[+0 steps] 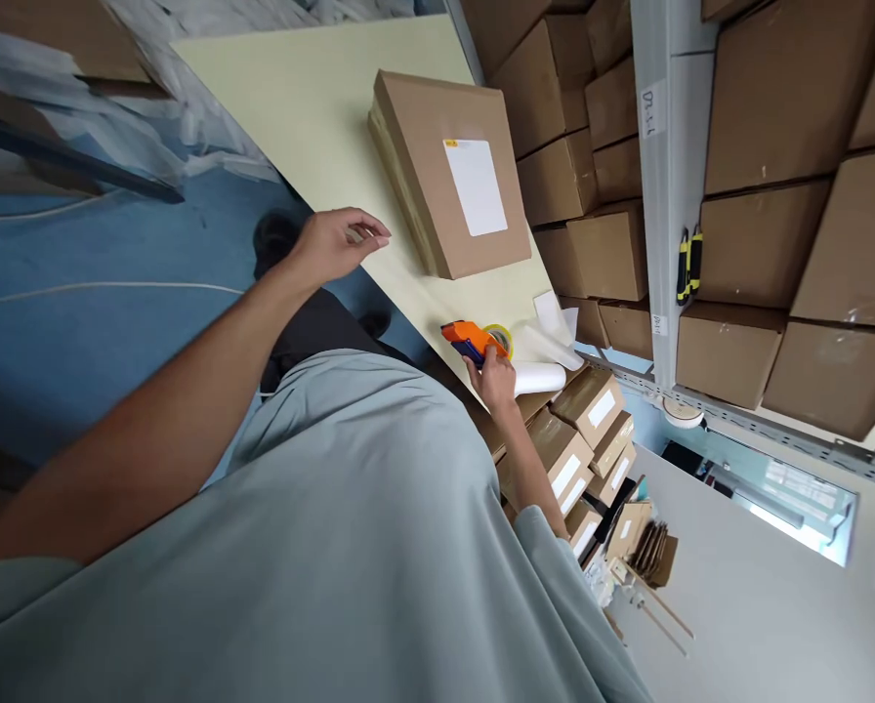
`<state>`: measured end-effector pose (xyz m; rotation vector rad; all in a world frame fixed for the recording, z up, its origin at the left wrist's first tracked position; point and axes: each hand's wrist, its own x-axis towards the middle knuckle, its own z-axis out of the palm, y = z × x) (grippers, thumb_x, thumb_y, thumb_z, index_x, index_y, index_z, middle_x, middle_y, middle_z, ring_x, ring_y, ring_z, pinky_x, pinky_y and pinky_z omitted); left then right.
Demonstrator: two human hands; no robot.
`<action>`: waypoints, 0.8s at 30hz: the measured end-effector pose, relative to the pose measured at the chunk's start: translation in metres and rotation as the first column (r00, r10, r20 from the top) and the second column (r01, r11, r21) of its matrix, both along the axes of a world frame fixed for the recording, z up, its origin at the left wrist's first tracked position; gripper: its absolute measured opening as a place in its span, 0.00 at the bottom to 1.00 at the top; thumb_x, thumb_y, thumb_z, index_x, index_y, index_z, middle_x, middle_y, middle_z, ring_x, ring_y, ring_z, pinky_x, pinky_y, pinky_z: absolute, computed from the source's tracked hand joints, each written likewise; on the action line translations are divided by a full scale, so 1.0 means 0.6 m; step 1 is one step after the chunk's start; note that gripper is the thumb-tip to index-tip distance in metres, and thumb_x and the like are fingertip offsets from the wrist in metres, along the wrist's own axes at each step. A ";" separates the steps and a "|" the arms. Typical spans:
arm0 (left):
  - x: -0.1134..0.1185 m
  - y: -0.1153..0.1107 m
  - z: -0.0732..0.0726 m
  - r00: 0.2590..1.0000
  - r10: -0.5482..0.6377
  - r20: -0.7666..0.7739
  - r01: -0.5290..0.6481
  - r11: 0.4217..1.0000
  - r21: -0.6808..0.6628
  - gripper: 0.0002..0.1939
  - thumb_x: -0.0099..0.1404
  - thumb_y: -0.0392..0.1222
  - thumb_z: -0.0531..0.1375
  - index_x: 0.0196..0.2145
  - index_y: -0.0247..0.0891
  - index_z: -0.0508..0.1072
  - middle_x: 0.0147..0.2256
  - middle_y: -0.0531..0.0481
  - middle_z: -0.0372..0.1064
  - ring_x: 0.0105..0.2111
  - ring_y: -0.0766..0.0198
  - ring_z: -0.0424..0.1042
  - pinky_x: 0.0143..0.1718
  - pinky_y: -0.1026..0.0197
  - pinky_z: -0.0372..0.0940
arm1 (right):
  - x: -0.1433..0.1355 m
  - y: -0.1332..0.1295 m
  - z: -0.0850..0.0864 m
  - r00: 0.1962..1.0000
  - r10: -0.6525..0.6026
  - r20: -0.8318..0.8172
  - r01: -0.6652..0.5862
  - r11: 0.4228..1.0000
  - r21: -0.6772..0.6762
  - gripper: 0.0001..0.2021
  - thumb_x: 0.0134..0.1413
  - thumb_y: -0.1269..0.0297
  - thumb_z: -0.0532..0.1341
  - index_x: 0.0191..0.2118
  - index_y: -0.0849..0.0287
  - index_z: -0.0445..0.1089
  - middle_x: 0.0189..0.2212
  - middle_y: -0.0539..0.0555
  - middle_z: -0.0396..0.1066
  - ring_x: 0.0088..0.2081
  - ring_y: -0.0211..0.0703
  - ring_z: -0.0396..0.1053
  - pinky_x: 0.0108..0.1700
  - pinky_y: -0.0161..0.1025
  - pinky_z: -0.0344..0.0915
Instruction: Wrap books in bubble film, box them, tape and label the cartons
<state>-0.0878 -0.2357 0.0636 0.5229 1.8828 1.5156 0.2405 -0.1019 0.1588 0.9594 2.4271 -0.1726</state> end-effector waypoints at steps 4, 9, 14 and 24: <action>0.000 0.037 -0.014 0.996 0.061 -0.068 -0.060 0.998 0.011 0.02 0.67 0.35 0.66 0.38 0.37 0.80 0.42 0.48 0.81 0.42 0.61 0.76 0.50 0.56 0.70 | -0.004 -0.017 -0.024 0.999 -0.048 -0.007 0.048 0.998 0.031 0.29 0.80 0.43 0.51 0.67 0.66 0.59 0.50 0.72 0.78 0.50 0.65 0.80 0.53 0.53 0.76; 0.014 0.082 -0.034 0.984 0.127 -0.125 -0.129 0.992 -0.004 0.04 0.72 0.39 0.65 0.40 0.37 0.81 0.42 0.49 0.79 0.50 0.59 0.76 0.59 0.52 0.67 | -0.003 -0.028 -0.047 0.995 -0.098 -0.009 0.099 0.993 0.062 0.30 0.80 0.44 0.52 0.69 0.68 0.59 0.51 0.73 0.79 0.50 0.64 0.81 0.53 0.53 0.76; 0.058 0.102 -0.035 0.953 0.299 -0.049 -0.297 0.953 0.054 0.09 0.77 0.45 0.64 0.46 0.40 0.83 0.50 0.45 0.79 0.59 0.56 0.74 0.70 0.51 0.61 | -0.002 -0.046 -0.067 0.995 -0.051 -0.091 0.063 0.988 0.141 0.28 0.80 0.45 0.55 0.64 0.69 0.63 0.47 0.72 0.80 0.48 0.62 0.82 0.50 0.49 0.77; 0.124 0.150 -0.036 0.767 0.622 0.157 -0.626 0.780 -0.029 0.46 0.76 0.55 0.67 0.82 0.47 0.50 0.77 0.34 0.55 0.70 0.48 0.70 0.71 0.49 0.67 | -0.016 -0.076 -0.072 0.987 0.022 -0.158 -0.002 0.992 0.126 0.23 0.80 0.50 0.57 0.60 0.68 0.67 0.46 0.70 0.82 0.47 0.58 0.82 0.49 0.46 0.77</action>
